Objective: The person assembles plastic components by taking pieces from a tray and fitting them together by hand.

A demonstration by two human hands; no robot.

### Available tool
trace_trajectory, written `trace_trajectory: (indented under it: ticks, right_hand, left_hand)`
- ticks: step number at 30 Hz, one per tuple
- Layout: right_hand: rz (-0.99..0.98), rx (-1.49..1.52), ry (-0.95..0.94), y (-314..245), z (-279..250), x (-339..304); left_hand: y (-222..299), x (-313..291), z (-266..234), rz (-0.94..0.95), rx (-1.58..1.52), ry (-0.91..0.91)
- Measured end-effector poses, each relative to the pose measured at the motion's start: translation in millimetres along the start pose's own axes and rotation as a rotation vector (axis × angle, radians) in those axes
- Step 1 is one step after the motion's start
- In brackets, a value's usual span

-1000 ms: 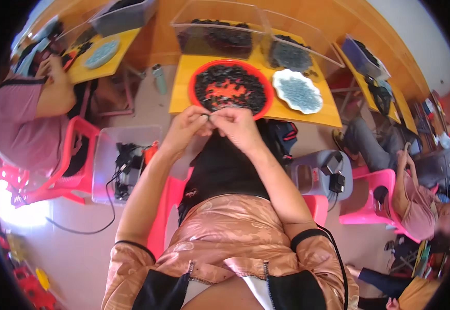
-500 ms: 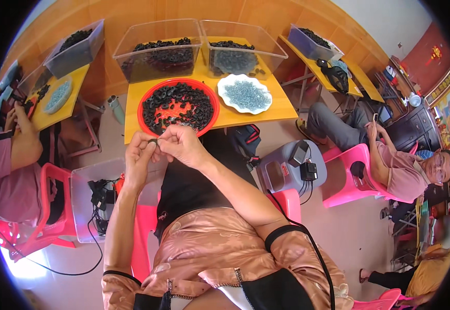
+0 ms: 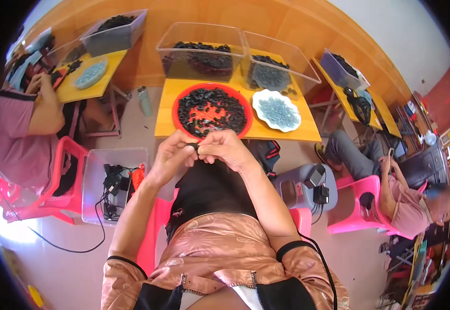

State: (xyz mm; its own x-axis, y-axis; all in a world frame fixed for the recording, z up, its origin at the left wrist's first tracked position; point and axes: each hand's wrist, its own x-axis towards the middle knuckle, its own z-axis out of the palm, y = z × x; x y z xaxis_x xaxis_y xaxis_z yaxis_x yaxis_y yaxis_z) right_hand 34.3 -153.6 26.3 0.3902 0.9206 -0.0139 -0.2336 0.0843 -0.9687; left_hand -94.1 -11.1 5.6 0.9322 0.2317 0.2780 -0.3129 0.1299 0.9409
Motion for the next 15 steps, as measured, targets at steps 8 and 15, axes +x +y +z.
trace_trajectory:
  ticks: [8, 15]
  right_hand:
    - [-0.014, -0.177, 0.039, 0.4, 9.0, -3.1]
    - [-0.229, -0.422, 0.28, -17.2, 21.5, -20.6]
  left_hand:
    - [-2.0, -5.2, 0.9, -0.007, 0.003, -0.043]
    - [-10.4, 2.3, -0.1, -0.049, 0.046, 0.015]
